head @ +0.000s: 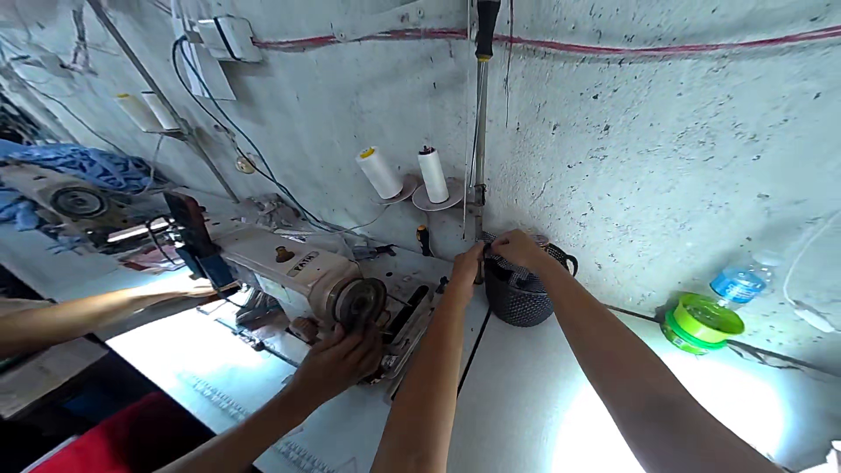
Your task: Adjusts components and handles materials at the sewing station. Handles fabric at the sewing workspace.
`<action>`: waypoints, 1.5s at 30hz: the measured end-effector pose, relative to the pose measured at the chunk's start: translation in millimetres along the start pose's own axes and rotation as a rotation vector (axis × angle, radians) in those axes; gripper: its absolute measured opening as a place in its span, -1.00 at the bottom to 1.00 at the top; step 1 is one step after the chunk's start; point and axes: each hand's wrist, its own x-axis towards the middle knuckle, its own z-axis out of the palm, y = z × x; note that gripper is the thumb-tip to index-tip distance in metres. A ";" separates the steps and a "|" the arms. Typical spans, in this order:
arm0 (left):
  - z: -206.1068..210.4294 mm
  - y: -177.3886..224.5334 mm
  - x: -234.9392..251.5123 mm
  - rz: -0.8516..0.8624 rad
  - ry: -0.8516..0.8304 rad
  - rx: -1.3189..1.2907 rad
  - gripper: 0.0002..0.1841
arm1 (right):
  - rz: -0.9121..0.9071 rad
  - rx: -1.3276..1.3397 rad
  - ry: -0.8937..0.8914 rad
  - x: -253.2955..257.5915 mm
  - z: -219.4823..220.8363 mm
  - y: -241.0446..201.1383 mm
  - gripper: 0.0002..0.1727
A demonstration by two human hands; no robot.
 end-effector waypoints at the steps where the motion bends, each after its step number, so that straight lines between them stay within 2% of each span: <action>1: 1.8 2.7 -0.8 0.000 0.018 0.021 -0.47 | -0.006 0.026 0.004 -1.6 2.8 2.0 -0.71; 4: 6.7 12.9 -8.7 0.005 0.057 0.093 -0.52 | -0.095 -0.122 -0.006 0.5 6.8 10.9 -0.68; 7: 8.4 15.8 -9.2 0.127 0.107 0.444 -0.48 | -0.120 -0.273 0.017 -3.4 3.0 5.3 -0.69; 9: 8.1 20.6 -8.0 0.186 0.158 0.604 -0.54 | -0.113 -0.295 0.049 -5.1 -7.6 -2.0 -0.67; 14: 12.0 23.3 8.3 0.287 0.195 0.639 -0.70 | -0.031 -0.263 0.044 -9.9 -9.5 -10.0 -0.67; 17: 20.6 29.5 7.4 0.261 0.200 0.722 -0.77 | 0.026 -0.253 -0.029 -27.6 -3.5 -17.7 -0.64; 19: 28.1 34.1 5.4 0.217 0.214 0.800 -0.75 | 0.025 -0.227 -0.013 -35.3 -7.0 -19.1 -0.61; 21: 34.4 41.2 2.5 0.181 0.222 0.829 -0.63 | -0.010 -0.235 -0.001 -36.7 -11.4 -17.3 -0.60; 24: 37.1 52.8 3.8 0.089 0.191 0.824 -0.34 | -0.096 -0.251 -0.026 -37.1 -9.6 -10.5 -0.61; 25: 36.7 56.3 5.8 0.045 0.167 0.833 -0.31 | -0.121 -0.257 -0.049 -38.0 -8.9 -8.8 -0.60; 27: 37.9 59.8 9.1 -0.021 0.135 0.823 -0.43 | -0.118 -0.227 -0.061 -41.1 -8.8 -4.5 -0.59; 29: 43.9 62.6 4.1 -0.064 0.158 0.716 -0.50 | -0.058 -0.168 0.002 -41.6 -12.2 5.6 -0.56; 33: 40.5 66.6 -16.1 -0.118 0.184 0.488 -0.47 | 0.010 -0.082 0.163 -44.5 -17.1 12.1 -0.47; 36: 30.4 68.7 -9.0 -0.086 0.194 0.478 -0.58 | 0.040 0.041 0.215 -37.4 -15.4 9.2 -0.53; 38: 23.3 70.9 -2.6 -0.080 0.170 0.401 -0.65 | 0.069 0.224 0.264 -28.1 -9.0 12.4 -0.60; 42: 15.7 78.4 3.5 -0.170 0.123 0.291 -0.67 | 0.122 0.584 0.356 -20.7 -2.1 10.1 -0.67; 45: 20.0 78.3 -1.9 -0.190 0.108 0.335 -0.82 | 0.096 0.662 0.388 -18.0 -4.2 9.4 -0.70</action>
